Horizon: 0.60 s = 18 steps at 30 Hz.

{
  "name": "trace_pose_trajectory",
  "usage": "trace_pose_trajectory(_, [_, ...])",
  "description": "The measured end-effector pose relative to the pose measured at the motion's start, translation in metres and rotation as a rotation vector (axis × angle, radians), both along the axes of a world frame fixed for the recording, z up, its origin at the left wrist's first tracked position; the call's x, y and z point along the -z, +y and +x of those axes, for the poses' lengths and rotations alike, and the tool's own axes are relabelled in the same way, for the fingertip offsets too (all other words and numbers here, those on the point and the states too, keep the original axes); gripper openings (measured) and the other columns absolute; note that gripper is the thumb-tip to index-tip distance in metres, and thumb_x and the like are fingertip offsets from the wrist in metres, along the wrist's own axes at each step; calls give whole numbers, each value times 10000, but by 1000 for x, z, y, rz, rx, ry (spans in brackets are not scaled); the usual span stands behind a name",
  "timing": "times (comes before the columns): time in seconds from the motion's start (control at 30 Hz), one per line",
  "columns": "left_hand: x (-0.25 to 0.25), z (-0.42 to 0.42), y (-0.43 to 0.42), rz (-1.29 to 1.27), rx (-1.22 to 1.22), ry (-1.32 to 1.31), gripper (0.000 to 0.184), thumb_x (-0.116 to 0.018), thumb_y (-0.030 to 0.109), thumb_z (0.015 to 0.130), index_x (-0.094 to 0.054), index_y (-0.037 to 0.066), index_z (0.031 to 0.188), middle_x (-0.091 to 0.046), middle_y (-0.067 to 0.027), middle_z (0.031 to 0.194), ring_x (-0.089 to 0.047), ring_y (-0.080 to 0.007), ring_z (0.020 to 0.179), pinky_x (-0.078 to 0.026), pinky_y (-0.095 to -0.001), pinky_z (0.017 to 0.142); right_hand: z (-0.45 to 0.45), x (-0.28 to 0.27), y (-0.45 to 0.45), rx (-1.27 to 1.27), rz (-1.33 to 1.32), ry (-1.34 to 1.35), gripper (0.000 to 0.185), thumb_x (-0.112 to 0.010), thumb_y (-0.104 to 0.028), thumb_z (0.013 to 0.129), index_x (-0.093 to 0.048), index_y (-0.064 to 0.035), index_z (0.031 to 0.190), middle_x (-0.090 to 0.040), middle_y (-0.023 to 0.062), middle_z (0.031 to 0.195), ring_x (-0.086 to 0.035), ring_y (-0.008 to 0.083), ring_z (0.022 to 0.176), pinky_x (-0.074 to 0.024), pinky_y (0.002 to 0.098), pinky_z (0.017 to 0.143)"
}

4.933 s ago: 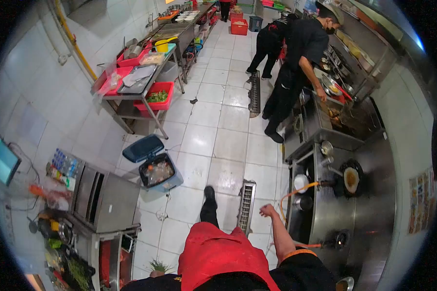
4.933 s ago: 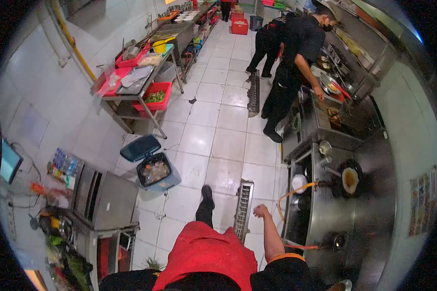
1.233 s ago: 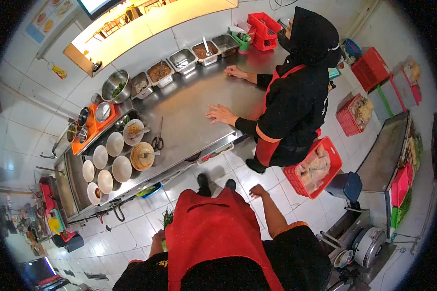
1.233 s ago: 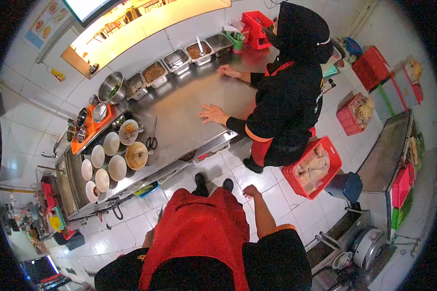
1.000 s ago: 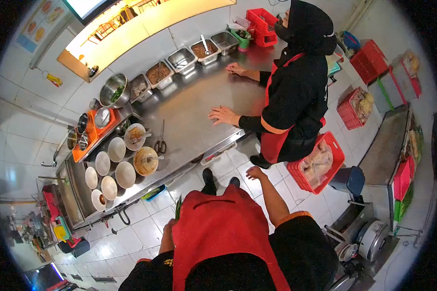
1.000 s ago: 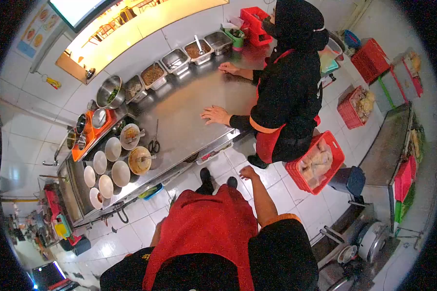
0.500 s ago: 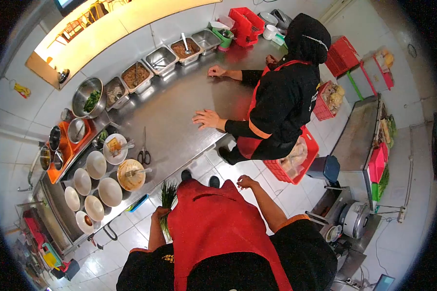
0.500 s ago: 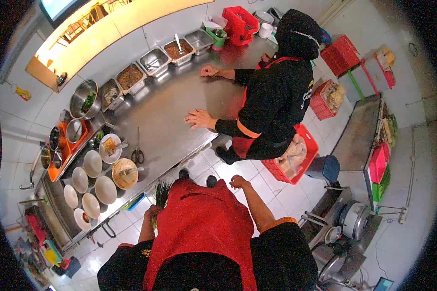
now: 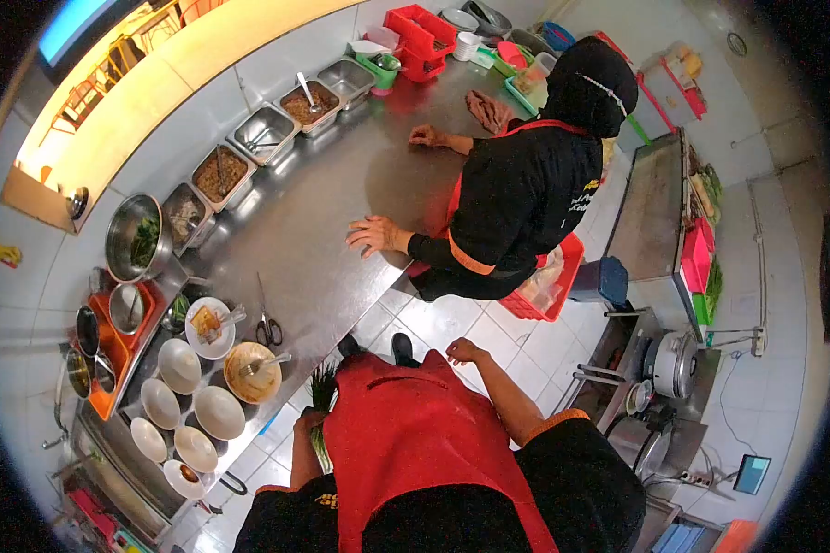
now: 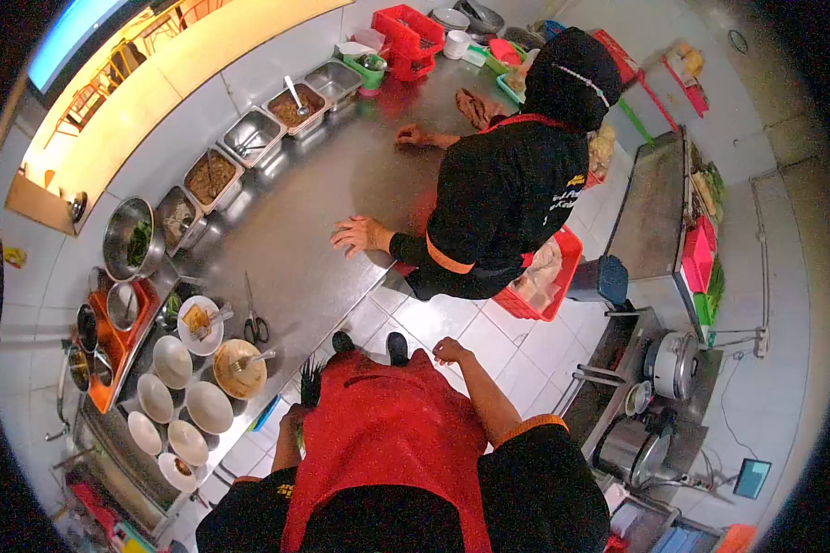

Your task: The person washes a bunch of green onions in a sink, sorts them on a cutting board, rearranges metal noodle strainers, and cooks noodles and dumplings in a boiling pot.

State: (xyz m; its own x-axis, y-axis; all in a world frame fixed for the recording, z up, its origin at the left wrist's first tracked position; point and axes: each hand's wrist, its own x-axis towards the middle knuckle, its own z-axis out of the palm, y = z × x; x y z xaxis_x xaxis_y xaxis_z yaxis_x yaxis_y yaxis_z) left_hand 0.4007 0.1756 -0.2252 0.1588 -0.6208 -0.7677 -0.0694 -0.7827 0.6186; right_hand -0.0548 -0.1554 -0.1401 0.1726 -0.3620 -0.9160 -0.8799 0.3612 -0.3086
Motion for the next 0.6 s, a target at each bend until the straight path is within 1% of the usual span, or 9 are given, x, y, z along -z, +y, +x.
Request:
trace_pose_trajectory(0.07, [31,13,-5,111,147,-10,479,-687,485,779,-674,10,844,-666,-126,778,-571,-216,637,-463,-360,588,12,-5,1,6,-16,-16,302,-563,-281,897,-669,-56,1069,-729,81,931,-708,189,764,-578,341,624])
trace_pose_trajectory(0.13, [44,26,-13,222,291,-25,540,-712,503,742,-672,-13,895,-672,-154,804,-594,-239,649,-485,-375,607,21,-11,0,-39,-90,-47,306,-575,-280,881,-687,-44,1040,-725,98,938,-710,196,776,-591,342,616])
trace_pose_trajectory(0.17, [38,26,-19,218,299,-27,540,-712,503,742,-672,-13,895,-672,-154,804,-594,-239,649,-485,-375,607,24,-12,1,-31,-94,-47,306,-575,-280,881,-687,-44,1040,-725,98,938,-710,196,776,-591,342,616])
trace_pose_trajectory(0.23, [24,26,-37,391,437,-200,574,-755,472,663,-655,-23,936,-676,-156,823,-628,-260,675,-499,-392,631,29,-12,1,-32,-98,-50,309,-576,-280,871,-694,-39,1026,-722,114,943,-712,200,765,-597,345,619])
trace_pose_trajectory(0.27, [21,35,-48,362,560,-109,582,-746,447,641,-640,-20,971,-682,-153,850,-653,-268,707,-512,-403,655,30,-10,2,-28,-102,-51,309,-576,-280,871,-694,-39,1026,-722,114,943,-712,200,765,-597,345,619])
trace_pose_trajectory(0.3, [14,35,-47,359,562,-111,582,-746,447,641,-640,-20,971,-682,-153,850,-653,-268,707,-512,-403,655,29,-8,2,-21,-100,-44,309,-574,-276,870,-692,-41,1032,-724,113,932,-712,198,755,-595,345,618])
trace_pose_trajectory(0.37, [0,30,-45,395,332,-95,522,-742,411,653,-652,-17,938,-691,-147,859,-649,-258,695,-508,-409,651,28,-8,3,-17,-102,-38,309,-572,-273,869,-690,-43,1038,-725,112,921,-713,197,745,-593,344,617])
trace_pose_trajectory(0.53, [-7,37,-53,312,433,-30,432,-751,373,651,-662,3,856,-687,-125,828,-641,-245,673,-496,-394,627,25,-8,3,17,-25,-12,317,-556,-272,880,-681,-45,1061,-733,86,881,-710,190,736,-584,337,613])
trace_pose_trajectory(0.6, [-15,33,-51,407,387,-108,427,-753,366,657,-678,2,867,-696,-130,850,-666,-255,715,-514,-393,650,26,-13,1,10,-15,-2,318,-553,-275,883,-680,-43,1060,-733,85,885,-708,190,735,-584,335,613])
